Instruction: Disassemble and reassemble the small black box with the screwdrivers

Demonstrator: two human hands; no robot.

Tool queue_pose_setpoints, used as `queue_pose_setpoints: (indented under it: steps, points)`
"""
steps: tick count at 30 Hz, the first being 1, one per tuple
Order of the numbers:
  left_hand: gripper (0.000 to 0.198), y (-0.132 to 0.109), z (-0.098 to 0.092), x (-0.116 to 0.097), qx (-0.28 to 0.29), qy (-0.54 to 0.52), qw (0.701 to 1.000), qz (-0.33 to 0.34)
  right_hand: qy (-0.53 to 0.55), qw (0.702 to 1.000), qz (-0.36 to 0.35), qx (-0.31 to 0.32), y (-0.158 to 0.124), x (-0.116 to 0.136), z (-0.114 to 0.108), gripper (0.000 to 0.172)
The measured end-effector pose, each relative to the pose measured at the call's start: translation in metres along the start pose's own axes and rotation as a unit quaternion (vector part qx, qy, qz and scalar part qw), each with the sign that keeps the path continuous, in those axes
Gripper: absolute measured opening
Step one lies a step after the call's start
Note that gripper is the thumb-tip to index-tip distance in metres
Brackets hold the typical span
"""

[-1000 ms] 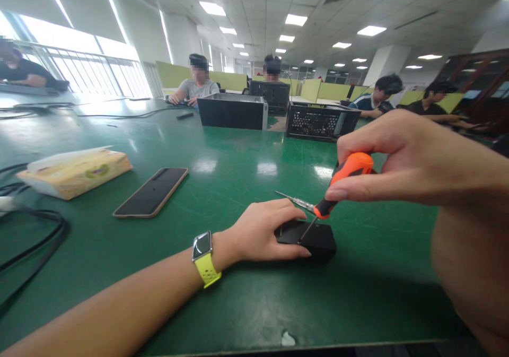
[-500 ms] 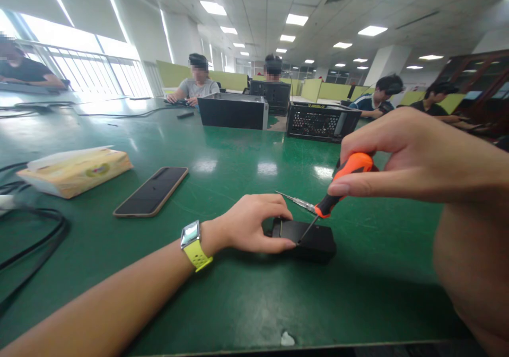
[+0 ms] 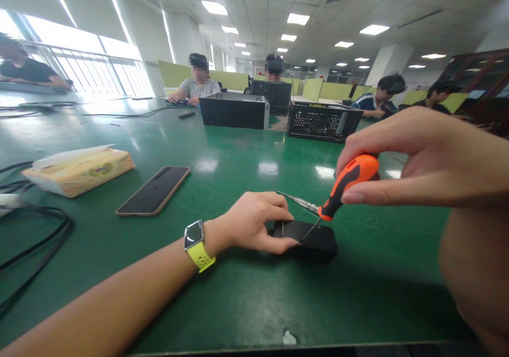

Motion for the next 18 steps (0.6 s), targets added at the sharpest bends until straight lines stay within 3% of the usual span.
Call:
queue_pose_setpoints:
  steps: [6,11,18]
  points:
    - [0.036,-0.001,-0.002,0.000,-0.001,0.035,0.999,0.014,-0.024,0.999,-0.020,-0.017,-0.004,0.011,-0.001,0.025]
    - [0.033,-0.002,-0.003,0.001,-0.021,0.013,1.000,0.009,-0.034,0.998,-0.009,-0.054,-0.003,0.004,-0.006,0.027]
    - [0.031,-0.001,-0.003,-0.003,-0.023,0.032,0.999,0.017,-0.033,0.999,0.008,-0.028,-0.001,-0.005,-0.004,0.029]
Point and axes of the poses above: each hand's wrist, its own y-axis towards the middle knuckle, its own z-axis out of the palm, x = y × z, the point moved 8 cm from there along y, towards the middle knuckle, and after that the axes turned 13 degrees about z, right-handed, at the moved point
